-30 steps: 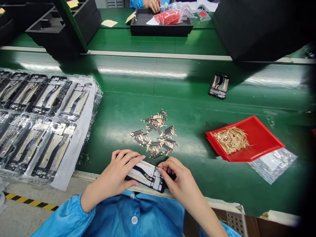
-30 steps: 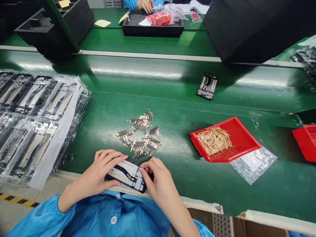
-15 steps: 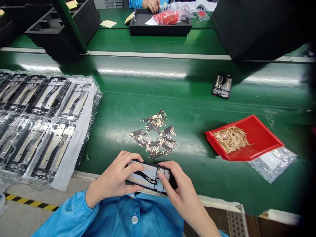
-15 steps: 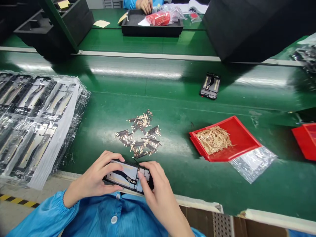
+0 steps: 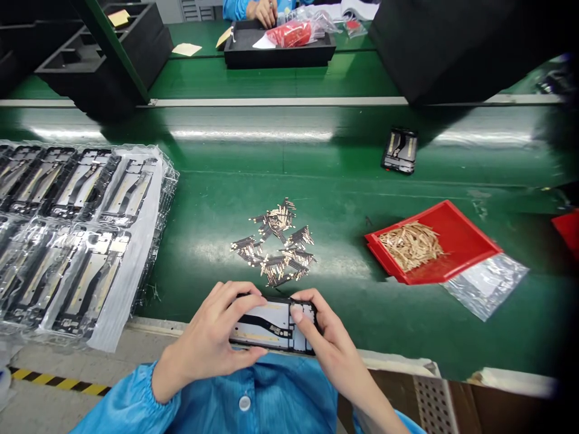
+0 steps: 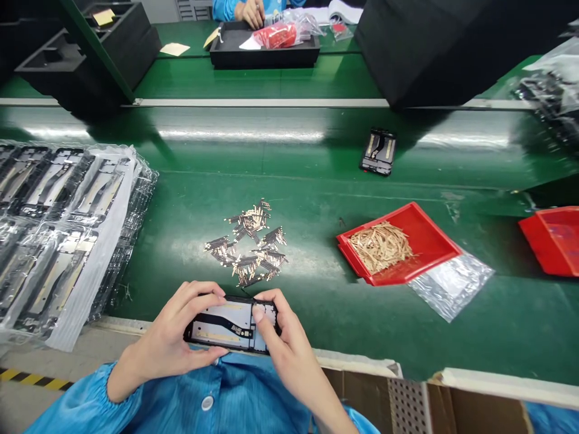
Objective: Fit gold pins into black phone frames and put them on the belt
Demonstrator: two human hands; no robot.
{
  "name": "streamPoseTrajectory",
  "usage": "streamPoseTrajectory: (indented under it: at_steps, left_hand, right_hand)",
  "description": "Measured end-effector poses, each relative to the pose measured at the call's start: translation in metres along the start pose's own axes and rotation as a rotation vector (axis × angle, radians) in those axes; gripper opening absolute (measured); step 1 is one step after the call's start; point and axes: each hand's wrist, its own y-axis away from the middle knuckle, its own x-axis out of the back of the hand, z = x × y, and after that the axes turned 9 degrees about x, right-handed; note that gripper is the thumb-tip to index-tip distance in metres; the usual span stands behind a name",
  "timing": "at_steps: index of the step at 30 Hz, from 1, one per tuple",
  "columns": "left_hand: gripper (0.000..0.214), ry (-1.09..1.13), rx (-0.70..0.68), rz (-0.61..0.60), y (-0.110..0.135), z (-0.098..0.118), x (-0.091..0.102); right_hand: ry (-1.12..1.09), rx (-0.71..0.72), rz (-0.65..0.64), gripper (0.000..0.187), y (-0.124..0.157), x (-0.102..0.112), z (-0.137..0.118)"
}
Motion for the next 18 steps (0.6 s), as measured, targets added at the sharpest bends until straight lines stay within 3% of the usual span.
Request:
streamPoseTrajectory:
  at_steps: [3, 7, 10, 12, 15, 18]
  left_hand:
    - [0.082, 0.019, 0.062, -0.051, -0.002, 0.004, 0.001]
    - [0.089, -0.003, 0.078, -0.081, -0.005, 0.008, 0.001]
    - [0.094, -0.031, 0.092, -0.109, -0.006, 0.009, 0.001]
    - [0.102, -0.06, 0.09, -0.139, -0.006, 0.008, 0.002]
    - [0.113, -0.096, 0.096, -0.168, -0.006, 0.008, 0.004]
    - [0.11, -0.109, 0.105, -0.179, -0.008, 0.01, 0.006]
  right_hand:
    - [-0.053, -0.025, -0.059, 0.038, -0.002, 0.002, 0.003]
    - [-0.105, -0.021, 0.007, 0.034, -0.005, 0.004, 0.007]
    - [-0.035, 0.02, -0.066, 0.033, -0.007, 0.012, 0.003]
    - [0.104, 0.146, -0.104, 0.028, -0.01, 0.017, -0.002]
    - [0.293, 0.428, -0.02, 0.017, -0.014, 0.022, -0.006]
    - [0.403, 0.644, 0.018, 0.009, -0.019, 0.023, -0.005]
